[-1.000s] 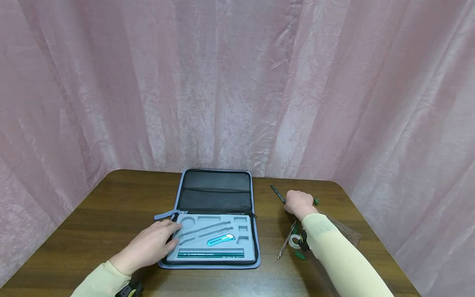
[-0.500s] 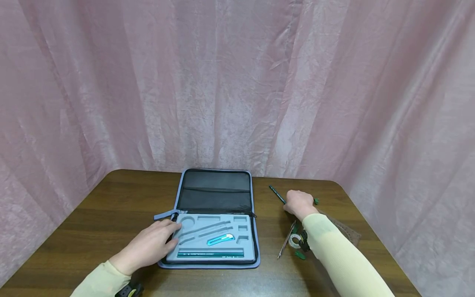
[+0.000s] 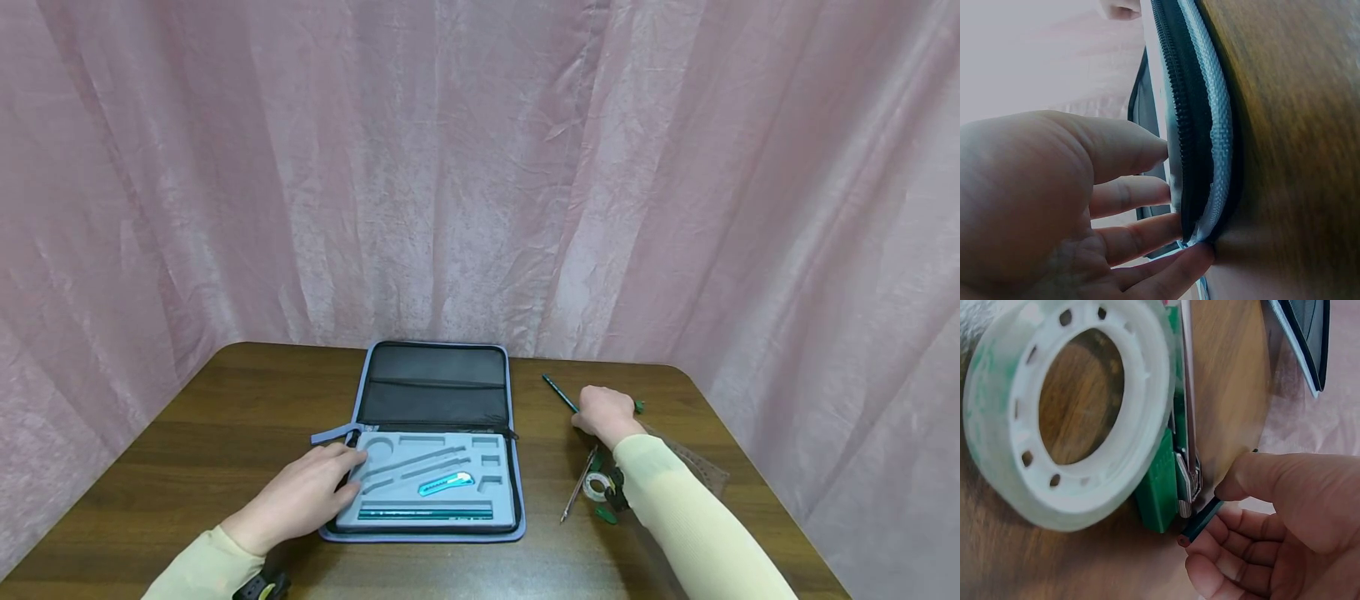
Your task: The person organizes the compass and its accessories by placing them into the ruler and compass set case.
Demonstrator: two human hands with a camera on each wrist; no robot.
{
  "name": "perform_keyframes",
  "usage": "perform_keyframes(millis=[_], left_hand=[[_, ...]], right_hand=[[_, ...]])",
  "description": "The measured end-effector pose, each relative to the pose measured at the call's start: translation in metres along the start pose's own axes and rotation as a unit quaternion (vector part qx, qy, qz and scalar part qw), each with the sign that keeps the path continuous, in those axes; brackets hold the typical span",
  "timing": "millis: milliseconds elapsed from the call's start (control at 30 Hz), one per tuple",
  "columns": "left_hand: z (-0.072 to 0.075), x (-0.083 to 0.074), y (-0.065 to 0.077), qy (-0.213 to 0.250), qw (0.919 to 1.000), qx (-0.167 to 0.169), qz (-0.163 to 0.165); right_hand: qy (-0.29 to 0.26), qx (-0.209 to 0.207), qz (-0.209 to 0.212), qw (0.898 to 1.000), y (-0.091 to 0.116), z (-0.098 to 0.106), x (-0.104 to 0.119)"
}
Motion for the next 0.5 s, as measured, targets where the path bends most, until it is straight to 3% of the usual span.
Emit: perform_keyframes(millis=[500], left_hand=[[0.0003,0.0005,0.0000,0.001,1.0000,0.005,0.006]], right_hand=[[-0.008,-0.012,0.019,1.000,0.0077,0.0069,0.0065]])
Point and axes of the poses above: each hand's wrist, its own y-axis away from the middle knuckle, its own z-axis out of the back of the hand, x = y × z, the point moved 5 cm from there along -y, towards the middle knuckle, and after that the axes turned 13 degrees about z, right-handed, at the moved point
